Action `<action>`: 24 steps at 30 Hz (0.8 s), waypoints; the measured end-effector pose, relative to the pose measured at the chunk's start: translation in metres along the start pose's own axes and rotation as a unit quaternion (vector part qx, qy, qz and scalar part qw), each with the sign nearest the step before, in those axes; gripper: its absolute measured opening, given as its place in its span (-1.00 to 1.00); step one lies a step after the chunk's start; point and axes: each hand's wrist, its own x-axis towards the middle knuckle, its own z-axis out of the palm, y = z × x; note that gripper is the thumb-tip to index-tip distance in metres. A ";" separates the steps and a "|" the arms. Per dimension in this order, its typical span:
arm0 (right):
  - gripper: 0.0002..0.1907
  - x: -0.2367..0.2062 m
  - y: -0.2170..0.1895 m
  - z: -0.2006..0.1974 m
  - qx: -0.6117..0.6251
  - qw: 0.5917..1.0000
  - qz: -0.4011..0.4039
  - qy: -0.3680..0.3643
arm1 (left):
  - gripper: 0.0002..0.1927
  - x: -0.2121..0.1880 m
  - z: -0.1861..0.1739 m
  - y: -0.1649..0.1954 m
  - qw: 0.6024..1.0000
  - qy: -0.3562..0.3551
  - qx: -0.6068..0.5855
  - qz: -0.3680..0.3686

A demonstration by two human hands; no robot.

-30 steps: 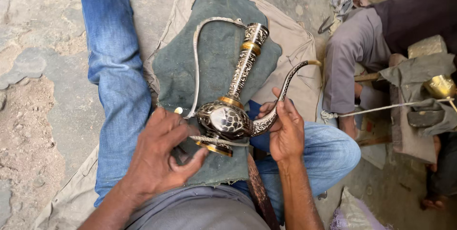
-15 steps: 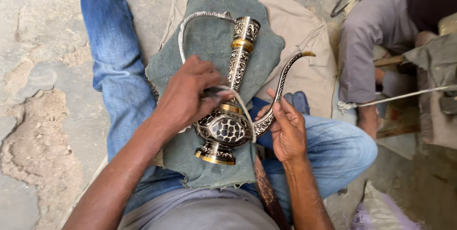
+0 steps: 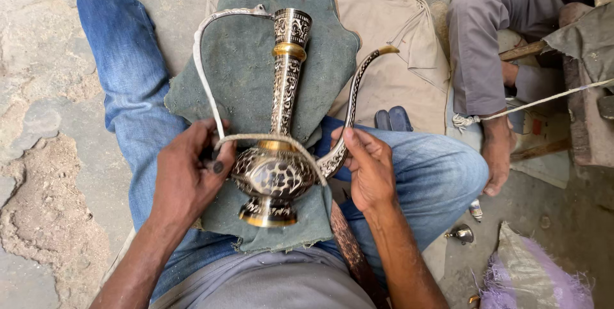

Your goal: The person sits on the ground and uses a hammer to repeatedly strike a small metal punch held against an ornate silver and gold metal pitcher. The person adjusts the pitcher's position and continues hammering along the handle and body.

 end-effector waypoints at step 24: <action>-0.15 -0.133 0.027 -0.068 -0.488 0.859 -0.018 -0.151 | -0.81 -0.009 -0.030 0.101 0.948 -0.142 -0.065 0.277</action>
